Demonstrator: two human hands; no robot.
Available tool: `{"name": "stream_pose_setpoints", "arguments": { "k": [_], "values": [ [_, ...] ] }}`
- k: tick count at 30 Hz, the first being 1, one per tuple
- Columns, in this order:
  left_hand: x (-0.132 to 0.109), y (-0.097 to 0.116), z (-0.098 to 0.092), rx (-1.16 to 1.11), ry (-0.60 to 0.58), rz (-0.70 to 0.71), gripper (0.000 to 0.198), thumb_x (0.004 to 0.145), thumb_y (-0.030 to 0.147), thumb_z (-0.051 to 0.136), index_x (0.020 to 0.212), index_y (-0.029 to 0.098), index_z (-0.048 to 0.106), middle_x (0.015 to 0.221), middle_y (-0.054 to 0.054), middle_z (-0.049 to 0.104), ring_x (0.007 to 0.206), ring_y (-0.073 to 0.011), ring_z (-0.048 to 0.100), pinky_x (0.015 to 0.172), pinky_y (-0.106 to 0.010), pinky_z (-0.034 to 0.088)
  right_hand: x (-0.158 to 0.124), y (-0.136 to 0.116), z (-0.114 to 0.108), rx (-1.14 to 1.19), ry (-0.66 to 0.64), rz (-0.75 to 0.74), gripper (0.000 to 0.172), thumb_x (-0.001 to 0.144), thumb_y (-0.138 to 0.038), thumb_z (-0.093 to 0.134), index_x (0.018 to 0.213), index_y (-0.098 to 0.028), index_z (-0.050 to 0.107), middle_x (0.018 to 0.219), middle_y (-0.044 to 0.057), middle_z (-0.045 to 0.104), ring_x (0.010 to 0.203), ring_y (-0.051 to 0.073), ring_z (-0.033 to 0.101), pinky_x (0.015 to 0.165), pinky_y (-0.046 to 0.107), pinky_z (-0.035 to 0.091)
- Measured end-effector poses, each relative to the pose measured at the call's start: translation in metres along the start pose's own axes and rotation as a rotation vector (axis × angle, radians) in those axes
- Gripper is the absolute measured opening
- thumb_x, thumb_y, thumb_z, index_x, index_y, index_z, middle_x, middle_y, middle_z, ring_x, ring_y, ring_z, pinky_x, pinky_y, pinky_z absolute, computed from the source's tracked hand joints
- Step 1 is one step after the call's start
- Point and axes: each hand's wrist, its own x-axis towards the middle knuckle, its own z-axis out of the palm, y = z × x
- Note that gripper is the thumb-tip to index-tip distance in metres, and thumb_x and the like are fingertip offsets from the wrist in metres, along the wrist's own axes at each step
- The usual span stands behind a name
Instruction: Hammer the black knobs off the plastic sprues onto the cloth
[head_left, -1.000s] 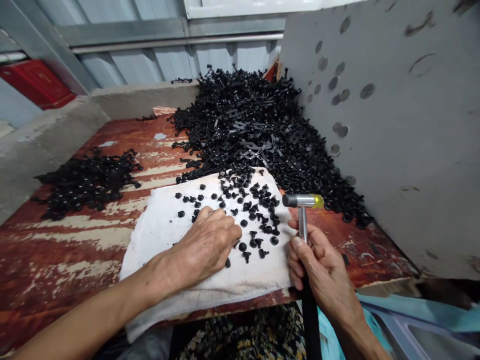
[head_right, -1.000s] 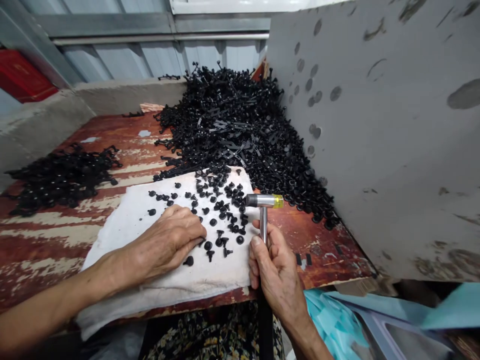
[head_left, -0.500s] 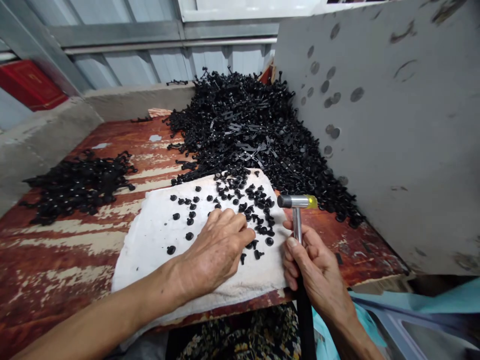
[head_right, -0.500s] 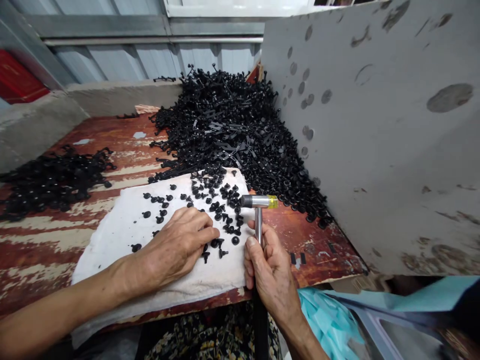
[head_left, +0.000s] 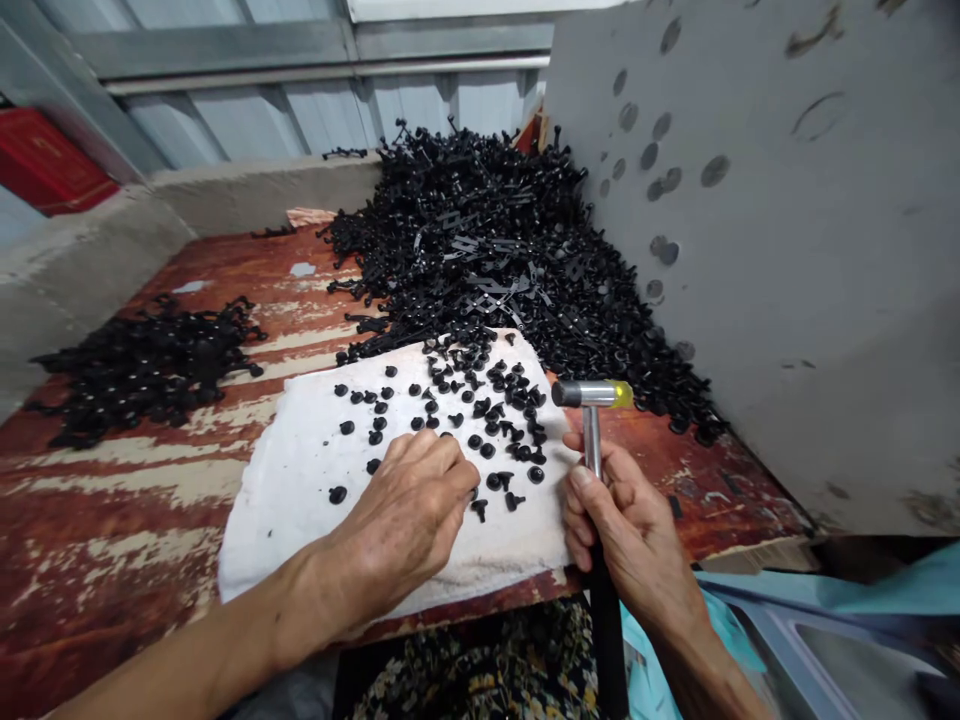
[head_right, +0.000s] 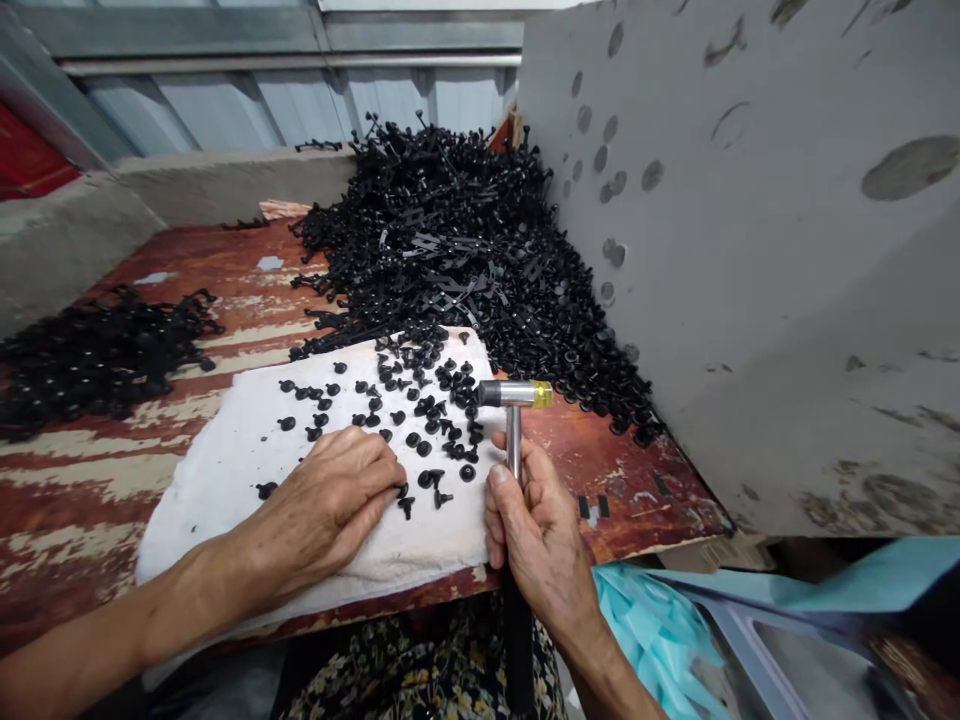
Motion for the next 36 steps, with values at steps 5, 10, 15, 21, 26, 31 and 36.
{"name": "stream_pose_setpoints", "arguments": {
  "k": [5, 10, 15, 21, 26, 31, 36],
  "values": [
    [-0.002, 0.0, 0.0, 0.019, 0.014, 0.01, 0.023, 0.09, 0.008, 0.041, 0.078, 0.018, 0.059, 0.087, -0.005, 0.057, 0.086, -0.0204, 0.045, 0.078, -0.037, 0.035, 0.0, 0.001, 0.001, 0.008, -0.004, -0.007, 0.038, 0.087, -0.046, 0.062, 0.112, -0.021, 0.05, 0.054, -0.011, 0.042, 0.038, 0.007, 0.039, 0.034, 0.017, 0.035],
    [-0.002, 0.004, -0.001, 0.027, 0.031, 0.008, 0.02, 0.09, 0.01, 0.042, 0.084, 0.017, 0.059, 0.088, -0.006, 0.056, 0.086, -0.021, 0.044, 0.078, -0.038, 0.035, 0.0, 0.002, 0.0, 0.007, 0.001, -0.006, 0.035, 0.088, -0.045, 0.062, 0.111, -0.021, 0.051, 0.055, -0.011, 0.042, 0.039, 0.006, 0.039, 0.034, 0.016, 0.036],
    [0.015, 0.01, -0.001, 0.041, 0.012, 0.034, 0.018, 0.093, 0.016, 0.042, 0.085, 0.017, 0.058, 0.091, -0.005, 0.054, 0.087, -0.0211, 0.043, 0.079, -0.038, 0.035, 0.0, 0.0, 0.001, -0.008, -0.002, -0.017, 0.036, 0.087, -0.046, 0.062, 0.111, -0.02, 0.05, 0.054, -0.012, 0.042, 0.038, 0.006, 0.038, 0.034, 0.016, 0.035],
    [0.034, 0.015, 0.002, 0.173, -0.041, 0.087, 0.016, 0.09, 0.014, 0.044, 0.081, 0.018, 0.056, 0.092, -0.007, 0.054, 0.088, -0.0235, 0.042, 0.078, -0.041, 0.033, 0.0, 0.0, 0.0, -0.033, -0.019, -0.014, 0.039, 0.088, -0.05, 0.059, 0.111, -0.02, 0.05, 0.05, -0.012, 0.043, 0.035, 0.006, 0.037, 0.034, 0.016, 0.033],
    [0.044, 0.02, 0.002, 0.107, -0.12, 0.02, 0.023, 0.093, 0.015, 0.039, 0.079, 0.018, 0.057, 0.088, -0.006, 0.054, 0.085, -0.0217, 0.044, 0.076, -0.039, 0.033, 0.0, 0.002, -0.002, -0.006, -0.026, -0.005, 0.039, 0.088, -0.049, 0.059, 0.113, -0.021, 0.049, 0.051, -0.012, 0.043, 0.037, 0.006, 0.038, 0.035, 0.016, 0.034],
    [0.05, 0.023, -0.001, 0.158, -0.111, -0.029, 0.023, 0.093, 0.019, 0.041, 0.079, 0.018, 0.059, 0.088, -0.006, 0.054, 0.087, -0.0233, 0.044, 0.075, -0.04, 0.033, -0.001, 0.001, -0.002, -0.003, -0.04, -0.011, 0.039, 0.088, -0.049, 0.059, 0.112, -0.02, 0.049, 0.05, -0.012, 0.043, 0.036, 0.006, 0.037, 0.035, 0.017, 0.033],
    [0.029, 0.017, -0.008, 0.14, 0.026, -0.015, 0.023, 0.094, 0.014, 0.039, 0.084, 0.017, 0.06, 0.084, -0.005, 0.053, 0.083, -0.0205, 0.043, 0.076, -0.039, 0.033, -0.001, -0.001, -0.001, 0.014, -0.045, -0.017, 0.038, 0.088, -0.049, 0.059, 0.111, -0.02, 0.048, 0.051, -0.013, 0.042, 0.036, 0.006, 0.037, 0.035, 0.017, 0.032]
  ]
}}
